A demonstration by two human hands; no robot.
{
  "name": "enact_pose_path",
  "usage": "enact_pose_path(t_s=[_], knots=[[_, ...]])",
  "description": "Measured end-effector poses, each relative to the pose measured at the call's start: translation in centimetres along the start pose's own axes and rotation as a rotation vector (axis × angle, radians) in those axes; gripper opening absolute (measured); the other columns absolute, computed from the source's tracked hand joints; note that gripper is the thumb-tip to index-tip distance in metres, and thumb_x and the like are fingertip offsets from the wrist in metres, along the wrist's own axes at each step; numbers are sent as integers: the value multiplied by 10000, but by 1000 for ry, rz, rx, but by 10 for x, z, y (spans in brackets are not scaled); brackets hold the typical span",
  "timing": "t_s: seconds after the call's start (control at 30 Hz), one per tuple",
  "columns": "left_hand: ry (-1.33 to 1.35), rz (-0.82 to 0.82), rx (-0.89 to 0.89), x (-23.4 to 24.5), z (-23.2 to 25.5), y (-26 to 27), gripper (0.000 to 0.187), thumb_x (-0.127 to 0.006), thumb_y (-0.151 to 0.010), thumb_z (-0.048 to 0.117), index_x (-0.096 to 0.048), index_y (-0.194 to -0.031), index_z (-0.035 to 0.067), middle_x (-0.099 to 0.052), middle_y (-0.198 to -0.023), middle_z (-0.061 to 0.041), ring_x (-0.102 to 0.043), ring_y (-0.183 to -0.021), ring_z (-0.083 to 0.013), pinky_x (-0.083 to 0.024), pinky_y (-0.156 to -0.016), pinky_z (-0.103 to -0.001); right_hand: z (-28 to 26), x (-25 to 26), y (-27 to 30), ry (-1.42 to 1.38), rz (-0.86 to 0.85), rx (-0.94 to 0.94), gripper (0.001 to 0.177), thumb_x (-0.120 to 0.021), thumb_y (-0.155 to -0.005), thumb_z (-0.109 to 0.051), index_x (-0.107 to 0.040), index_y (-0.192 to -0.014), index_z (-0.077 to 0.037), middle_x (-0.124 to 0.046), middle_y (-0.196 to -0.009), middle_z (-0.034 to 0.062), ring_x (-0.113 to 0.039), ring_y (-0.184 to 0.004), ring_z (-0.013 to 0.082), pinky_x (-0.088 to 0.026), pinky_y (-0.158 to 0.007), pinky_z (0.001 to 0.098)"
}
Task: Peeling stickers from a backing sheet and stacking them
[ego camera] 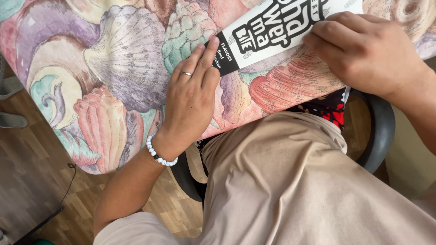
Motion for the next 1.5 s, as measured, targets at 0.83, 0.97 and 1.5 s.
enact_pose_path(t_s=[0.83,0.97,1.5], knots=[[-94,-81,-75,5,-2,-6,144,-579,-1041,10,-580,-1058,154,-439,-1599,-168,-641,-1304,-375,-466,-869,-428,3,-6,7,-62,52,38,88,-697,-1172,-121,-762,-1196,-175,-715,-1213,-34,-731,-1053,143,-635,-900,267],[-87,-85,-58,2,-4,-4,243,-587,-1028,10,-596,-1216,164,-399,-1629,-128,-612,-1347,-348,-458,-903,-424,2,-6,8,-50,81,50,87,-702,-1166,-112,-762,-1196,-168,-705,-1200,-22,-716,-1026,146,-624,-873,264],[-140,-108,-107,-2,-3,-8,431,-508,-956,2,-616,-1345,154,-360,-1624,-191,-588,-1285,-370,-430,-862,-450,18,-5,12,-115,30,-74,97,-752,-1171,-232,-830,-1228,-241,-777,-1215,-83,-777,-1074,148,-567,-834,244]])
Point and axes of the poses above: each hand's wrist, its own y-axis away from the middle knuckle, its own x-axis out of the back of the hand, z = x × y, the point moved 9 cm from there along -y, towards the middle knuckle
